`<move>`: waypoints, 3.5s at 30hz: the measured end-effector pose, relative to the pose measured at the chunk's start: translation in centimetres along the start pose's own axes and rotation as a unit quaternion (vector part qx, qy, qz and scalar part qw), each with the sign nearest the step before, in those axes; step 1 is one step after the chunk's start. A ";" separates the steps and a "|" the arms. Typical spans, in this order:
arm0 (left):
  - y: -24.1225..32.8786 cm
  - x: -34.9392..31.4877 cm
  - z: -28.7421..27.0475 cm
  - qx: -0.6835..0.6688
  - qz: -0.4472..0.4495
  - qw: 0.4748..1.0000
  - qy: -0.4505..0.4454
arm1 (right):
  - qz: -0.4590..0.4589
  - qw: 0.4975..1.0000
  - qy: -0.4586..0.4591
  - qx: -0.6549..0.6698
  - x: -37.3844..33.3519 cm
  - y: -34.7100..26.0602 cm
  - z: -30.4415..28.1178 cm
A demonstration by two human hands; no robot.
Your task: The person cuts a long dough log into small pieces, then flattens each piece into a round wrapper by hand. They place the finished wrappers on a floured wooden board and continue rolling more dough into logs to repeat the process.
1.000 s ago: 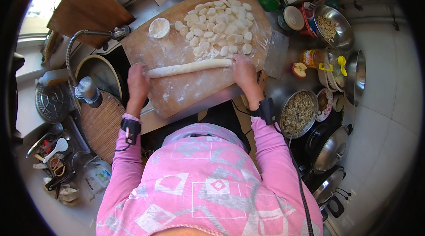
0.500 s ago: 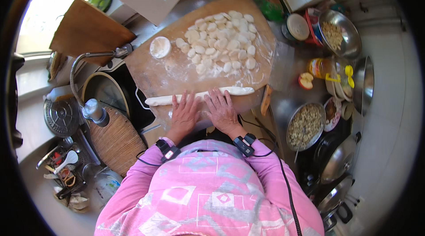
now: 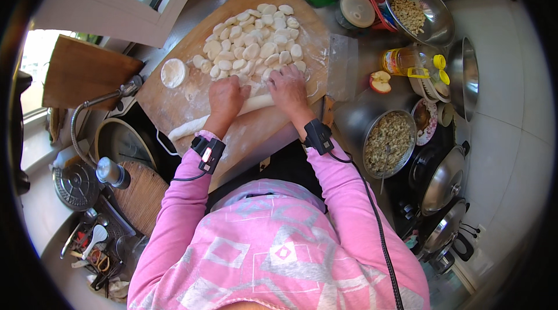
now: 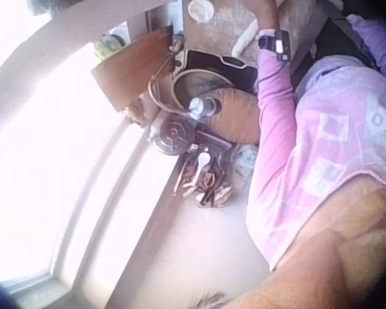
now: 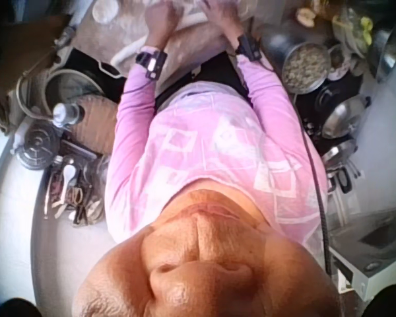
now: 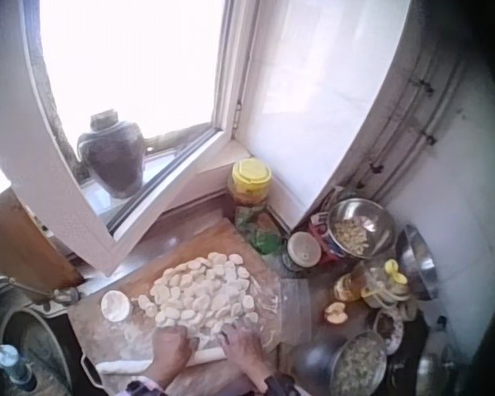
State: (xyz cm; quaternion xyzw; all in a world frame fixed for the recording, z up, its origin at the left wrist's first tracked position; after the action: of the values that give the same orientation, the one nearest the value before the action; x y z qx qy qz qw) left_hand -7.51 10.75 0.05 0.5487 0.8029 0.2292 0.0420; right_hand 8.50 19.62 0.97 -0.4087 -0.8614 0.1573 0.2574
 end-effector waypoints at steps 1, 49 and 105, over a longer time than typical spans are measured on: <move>-0.3 0.5 0.3 -0.003 0.000 1.000 0.008 | -0.008 1.000 0.005 0.015 0.5 0.3 0.0; 0.9 -2.4 -1.0 -0.037 -0.026 0.993 0.113 | 0.113 0.976 0.183 0.037 3.1 5.0 0.9; 1.5 -20.7 -5.1 -0.110 -0.126 0.972 0.165 | 0.000 0.997 -0.080 -0.010 -0.6 8.7 -3.5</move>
State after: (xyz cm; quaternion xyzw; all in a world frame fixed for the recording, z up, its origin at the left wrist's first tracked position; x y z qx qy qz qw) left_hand 0.29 -9.06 1.41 0.3901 0.8313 0.3959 -0.0026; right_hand 16.23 24.75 -0.55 -0.3969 -0.8809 0.1808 0.1837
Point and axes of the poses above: each hand's wrist, its own x-axis towards the middle knuckle, its own z-axis out of the palm, y = z × x, the point moved 3 cm from there along x, towards the middle knuckle, and after that the axes turned 11 degrees about y, right-handed, at the moved point
